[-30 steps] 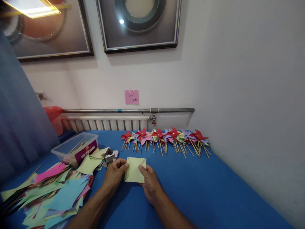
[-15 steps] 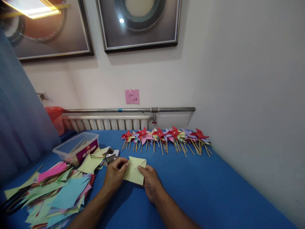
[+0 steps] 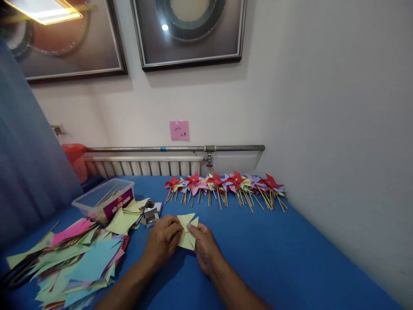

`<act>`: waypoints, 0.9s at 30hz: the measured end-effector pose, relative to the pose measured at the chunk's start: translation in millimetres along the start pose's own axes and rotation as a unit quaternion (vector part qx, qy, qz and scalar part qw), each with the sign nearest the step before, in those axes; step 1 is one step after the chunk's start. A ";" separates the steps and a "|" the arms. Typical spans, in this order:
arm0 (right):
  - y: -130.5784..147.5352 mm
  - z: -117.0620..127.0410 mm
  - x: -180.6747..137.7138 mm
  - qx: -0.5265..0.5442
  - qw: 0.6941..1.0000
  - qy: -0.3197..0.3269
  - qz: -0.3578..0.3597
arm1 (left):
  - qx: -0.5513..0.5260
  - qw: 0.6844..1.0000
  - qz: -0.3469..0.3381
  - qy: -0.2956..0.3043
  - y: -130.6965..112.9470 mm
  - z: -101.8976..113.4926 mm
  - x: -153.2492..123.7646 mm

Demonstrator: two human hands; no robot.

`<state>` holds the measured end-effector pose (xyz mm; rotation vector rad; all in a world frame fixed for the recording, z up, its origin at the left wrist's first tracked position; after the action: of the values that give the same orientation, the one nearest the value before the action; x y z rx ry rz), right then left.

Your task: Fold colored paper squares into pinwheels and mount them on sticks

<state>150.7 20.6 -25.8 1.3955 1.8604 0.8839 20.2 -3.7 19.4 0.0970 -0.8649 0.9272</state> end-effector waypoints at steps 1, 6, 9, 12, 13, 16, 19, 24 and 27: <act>0.9 -1.4 -0.9 -0.003 1.000 0.004 0.002 | 0.008 1.000 -0.001 0.000 0.0 0.0 0.0; 3.2 -5.8 -4.6 -0.008 1.000 0.003 0.012 | 0.019 1.000 0.006 0.000 -0.8 -1.1 -0.7; 0.9 -2.7 -3.4 -0.028 0.999 -0.021 0.019 | 0.014 1.000 0.010 0.004 -2.1 -1.8 -1.4; -2.5 5.4 1.6 -0.056 0.996 -0.054 0.033 | -0.023 0.999 0.019 0.010 -4.2 0.7 -0.2; -3.5 8.4 3.7 -0.063 0.995 -0.063 0.036 | -0.050 0.998 0.034 0.005 -3.8 2.8 0.9; -4.7 15.8 9.3 -0.078 0.993 -0.076 0.044 | -0.141 0.978 0.148 -0.027 6.5 10.0 4.7; -3.0 18.3 11.7 -0.104 0.990 -0.075 0.059 | -0.244 0.915 0.321 -0.020 25.4 6.6 3.0; -3.4 13.3 9.4 -0.152 0.985 -0.059 0.062 | -0.449 0.774 0.443 0.062 38.0 -19.6 -7.4; -4.2 9.4 6.6 -0.158 0.984 -0.051 0.063 | -0.478 0.756 0.443 0.062 38.5 -26.8 -10.9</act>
<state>154.6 27.4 -35.2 1.3404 1.4918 1.0954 5.1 24.3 -16.7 -1.3684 -1.1853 1.2135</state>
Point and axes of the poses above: each hand's wrist, its own x-axis towards the middle knuckle, its own z-axis out of the back of the hand, y = z × x, the point moved 4 cm from there along x, towards the middle knuckle
